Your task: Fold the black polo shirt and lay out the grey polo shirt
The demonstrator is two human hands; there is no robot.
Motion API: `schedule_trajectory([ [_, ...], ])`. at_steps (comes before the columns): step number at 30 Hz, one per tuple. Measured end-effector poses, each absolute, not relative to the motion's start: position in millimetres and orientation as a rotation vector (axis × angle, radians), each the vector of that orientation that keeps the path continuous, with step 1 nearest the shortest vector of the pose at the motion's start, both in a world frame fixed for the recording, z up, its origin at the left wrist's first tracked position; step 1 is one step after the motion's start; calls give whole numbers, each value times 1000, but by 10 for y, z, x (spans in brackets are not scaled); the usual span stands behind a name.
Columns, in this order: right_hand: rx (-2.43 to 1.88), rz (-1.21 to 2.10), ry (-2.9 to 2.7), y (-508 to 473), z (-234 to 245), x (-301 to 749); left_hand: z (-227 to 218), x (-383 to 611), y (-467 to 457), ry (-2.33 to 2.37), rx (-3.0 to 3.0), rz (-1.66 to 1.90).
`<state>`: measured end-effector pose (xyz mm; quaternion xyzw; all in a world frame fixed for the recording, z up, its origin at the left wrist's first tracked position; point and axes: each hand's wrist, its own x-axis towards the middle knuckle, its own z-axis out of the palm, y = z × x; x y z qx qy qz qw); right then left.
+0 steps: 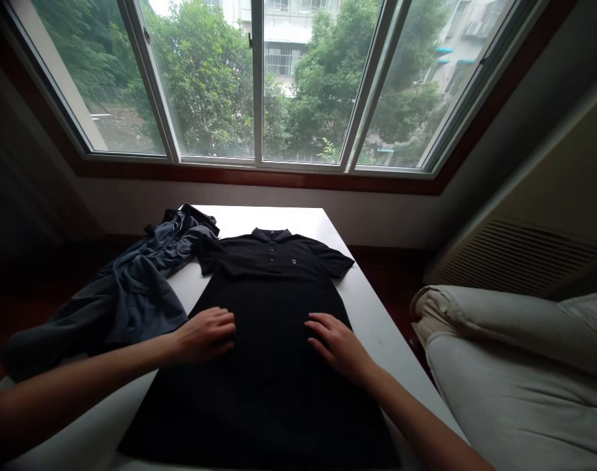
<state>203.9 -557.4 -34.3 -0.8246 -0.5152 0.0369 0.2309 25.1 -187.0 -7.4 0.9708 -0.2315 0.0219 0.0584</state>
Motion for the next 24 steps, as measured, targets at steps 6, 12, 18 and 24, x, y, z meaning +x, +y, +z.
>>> schedule_trajectory([
  [6, -2334, 523, -1406, -6307, -53, 1380, -11, -897, -2149, -935, 2804, -292],
  [12, -2377, 378, -1337, -6698, -116, 1068, 113, -1349, -2178, -653, 3015, -355],
  [18, -2479, 283, -1412, -6708, -145, 1030, 303, -1431, -2307, -544, 2925, -400],
  [24, -2528, 329, -1221, -6989, -137, 1039, 215, -1556, -2377, -508, 2868, -378],
])
